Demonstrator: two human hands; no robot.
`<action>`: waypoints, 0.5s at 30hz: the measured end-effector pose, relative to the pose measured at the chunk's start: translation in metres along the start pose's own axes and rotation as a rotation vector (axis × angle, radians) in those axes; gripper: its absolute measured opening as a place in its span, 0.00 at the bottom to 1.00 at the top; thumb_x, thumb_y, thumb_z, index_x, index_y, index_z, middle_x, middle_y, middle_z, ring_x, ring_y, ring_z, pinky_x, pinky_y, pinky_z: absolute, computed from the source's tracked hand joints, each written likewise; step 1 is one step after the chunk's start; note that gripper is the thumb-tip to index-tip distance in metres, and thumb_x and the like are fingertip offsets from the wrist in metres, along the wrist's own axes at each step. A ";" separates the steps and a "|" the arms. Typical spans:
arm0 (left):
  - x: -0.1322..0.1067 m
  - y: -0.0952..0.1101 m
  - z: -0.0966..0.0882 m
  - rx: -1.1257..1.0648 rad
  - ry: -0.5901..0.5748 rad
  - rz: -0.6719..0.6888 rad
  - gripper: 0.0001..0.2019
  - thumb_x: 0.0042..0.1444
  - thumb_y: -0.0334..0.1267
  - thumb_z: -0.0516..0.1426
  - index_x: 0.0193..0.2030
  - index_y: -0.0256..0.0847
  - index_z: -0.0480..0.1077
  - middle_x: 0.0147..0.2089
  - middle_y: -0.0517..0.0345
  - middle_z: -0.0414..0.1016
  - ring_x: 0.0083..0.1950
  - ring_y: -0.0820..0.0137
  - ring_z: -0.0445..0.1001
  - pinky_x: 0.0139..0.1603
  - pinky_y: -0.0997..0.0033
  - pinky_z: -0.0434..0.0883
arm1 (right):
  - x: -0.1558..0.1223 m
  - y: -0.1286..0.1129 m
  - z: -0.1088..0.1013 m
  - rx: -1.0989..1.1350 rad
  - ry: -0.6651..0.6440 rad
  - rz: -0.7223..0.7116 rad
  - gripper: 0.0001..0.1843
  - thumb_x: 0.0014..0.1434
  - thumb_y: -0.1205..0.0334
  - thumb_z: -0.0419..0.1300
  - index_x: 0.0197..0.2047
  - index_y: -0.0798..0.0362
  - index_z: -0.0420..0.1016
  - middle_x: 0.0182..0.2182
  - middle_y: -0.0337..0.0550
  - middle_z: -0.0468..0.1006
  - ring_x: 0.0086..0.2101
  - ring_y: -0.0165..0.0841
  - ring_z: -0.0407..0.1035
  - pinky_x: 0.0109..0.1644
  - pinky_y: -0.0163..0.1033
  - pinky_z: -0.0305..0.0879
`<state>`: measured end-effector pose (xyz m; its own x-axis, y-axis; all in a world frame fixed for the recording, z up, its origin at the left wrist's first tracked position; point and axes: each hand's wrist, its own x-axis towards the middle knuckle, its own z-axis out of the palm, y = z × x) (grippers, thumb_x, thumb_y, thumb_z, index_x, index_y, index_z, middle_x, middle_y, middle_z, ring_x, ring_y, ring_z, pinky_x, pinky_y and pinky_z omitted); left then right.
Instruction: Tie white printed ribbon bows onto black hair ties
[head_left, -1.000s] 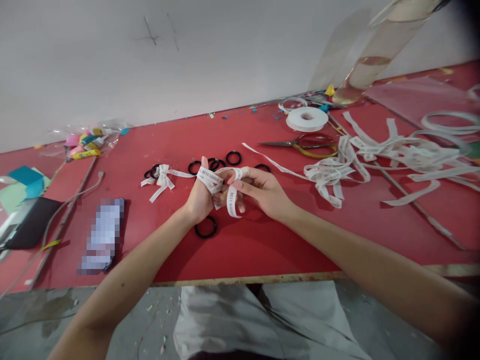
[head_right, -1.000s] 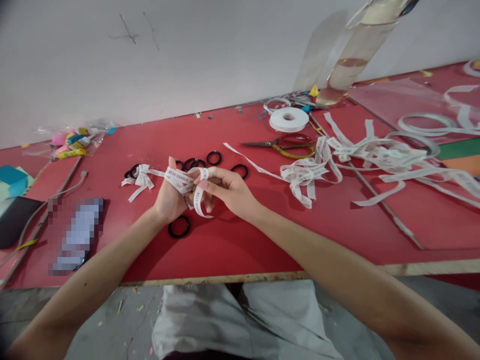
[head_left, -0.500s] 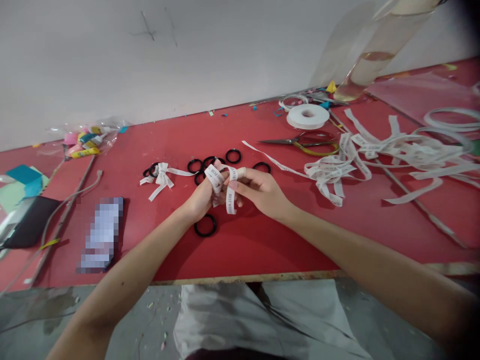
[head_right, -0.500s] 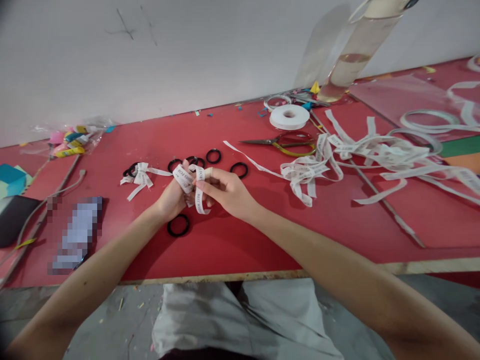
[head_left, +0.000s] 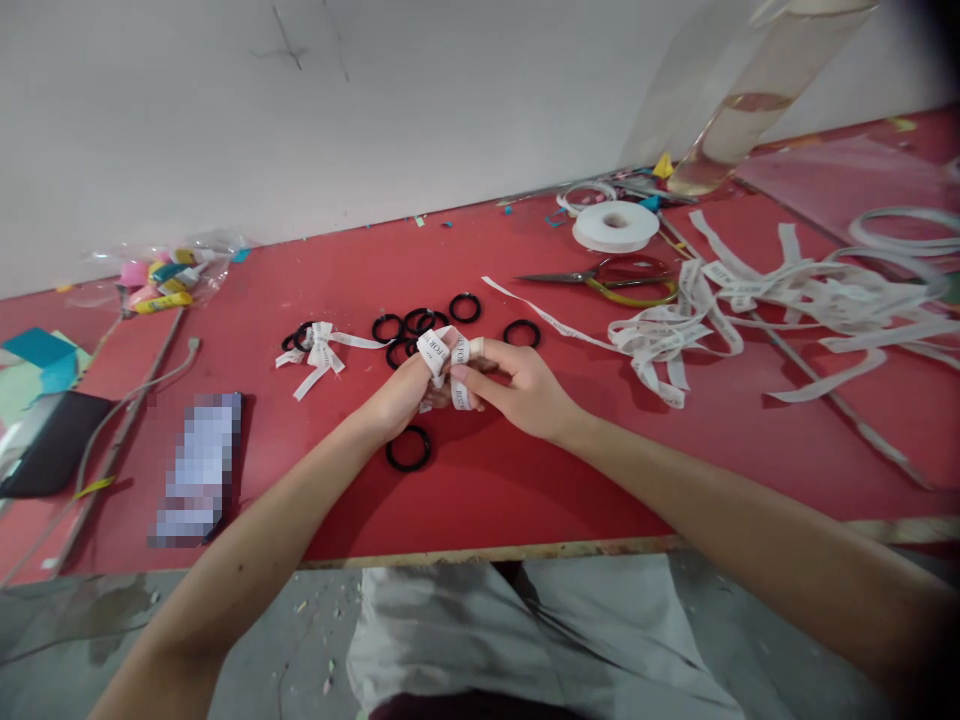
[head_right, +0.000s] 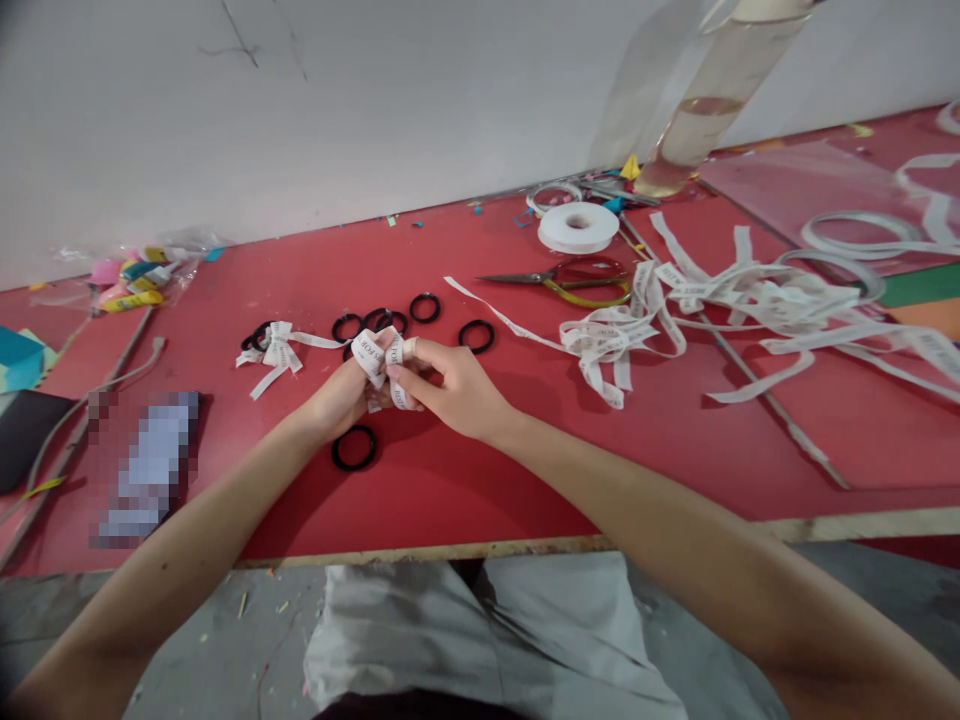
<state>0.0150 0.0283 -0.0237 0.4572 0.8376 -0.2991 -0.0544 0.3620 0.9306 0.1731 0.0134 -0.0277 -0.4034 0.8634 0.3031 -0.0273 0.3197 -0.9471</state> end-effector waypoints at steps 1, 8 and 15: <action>0.000 0.000 0.000 0.001 -0.006 0.002 0.26 0.59 0.60 0.53 0.24 0.38 0.63 0.17 0.61 0.63 0.17 0.80 0.53 0.19 0.78 0.47 | 0.000 0.000 0.000 0.000 0.001 0.003 0.11 0.64 0.56 0.58 0.34 0.54 0.68 0.21 0.34 0.70 0.22 0.25 0.64 0.29 0.32 0.64; -0.001 0.001 0.001 0.018 -0.006 0.000 0.26 0.59 0.61 0.53 0.25 0.38 0.63 0.17 0.62 0.63 0.18 0.80 0.55 0.20 0.78 0.49 | 0.000 0.000 0.001 0.022 0.005 0.005 0.10 0.64 0.57 0.59 0.34 0.54 0.68 0.21 0.33 0.70 0.21 0.24 0.64 0.28 0.32 0.64; -0.002 0.002 0.002 0.048 0.018 -0.008 0.26 0.59 0.61 0.52 0.27 0.37 0.66 0.18 0.60 0.65 0.19 0.78 0.59 0.19 0.79 0.51 | 0.000 0.000 0.000 0.026 -0.002 0.013 0.07 0.64 0.63 0.58 0.33 0.54 0.68 0.21 0.33 0.69 0.22 0.24 0.64 0.29 0.31 0.64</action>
<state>0.0160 0.0269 -0.0207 0.4415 0.8422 -0.3095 -0.0079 0.3485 0.9373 0.1727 0.0132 -0.0279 -0.4057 0.8665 0.2907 -0.0455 0.2985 -0.9533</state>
